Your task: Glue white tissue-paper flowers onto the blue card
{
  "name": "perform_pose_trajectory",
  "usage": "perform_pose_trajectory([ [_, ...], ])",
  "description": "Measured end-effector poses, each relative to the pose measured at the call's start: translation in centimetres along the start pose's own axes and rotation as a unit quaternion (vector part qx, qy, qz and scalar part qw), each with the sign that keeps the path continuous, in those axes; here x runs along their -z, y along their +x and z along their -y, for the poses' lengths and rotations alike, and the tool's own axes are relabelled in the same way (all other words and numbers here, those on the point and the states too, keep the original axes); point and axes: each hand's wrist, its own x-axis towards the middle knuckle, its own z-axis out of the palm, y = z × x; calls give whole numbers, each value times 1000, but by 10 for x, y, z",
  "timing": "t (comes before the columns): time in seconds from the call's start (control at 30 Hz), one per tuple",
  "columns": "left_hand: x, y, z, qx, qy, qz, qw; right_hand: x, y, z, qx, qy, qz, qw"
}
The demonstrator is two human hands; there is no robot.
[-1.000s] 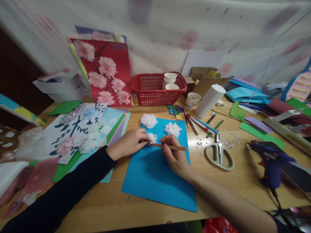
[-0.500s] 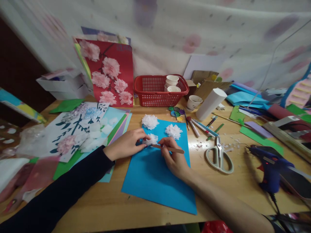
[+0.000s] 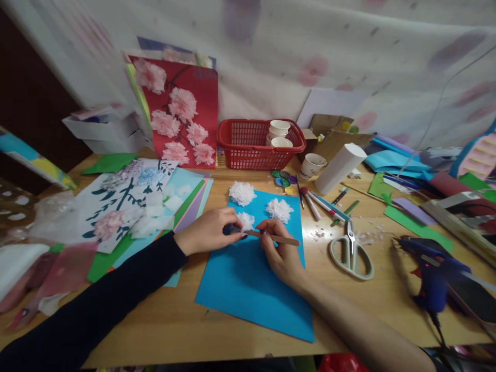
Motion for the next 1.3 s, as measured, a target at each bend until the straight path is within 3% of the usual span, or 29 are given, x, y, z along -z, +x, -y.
perform_pose_trajectory([
  [0.3,-1,3,-2,1,6,-25,1000,0,1,4,15,0,-23,1000],
  [0.43,2,4,0,13,-51,-67,996,0,1,4,19,39,-50,998],
  [0.53,-1,3,5,13,-75,-65,995,0,2,4,18,60,-56,997],
  [0.77,-13,1,18,-5,-39,-81,996,0,3,5,21,40,-51,998],
  [1.07,-18,1,19,-42,-4,-124,991,1,-1,4,38,42,-38,998],
  [1.2,-19,1,19,-46,7,-123,991,1,-3,6,65,46,-70,994],
  [1.3,-19,1,19,-52,15,-110,992,0,-1,7,52,32,-54,997],
])
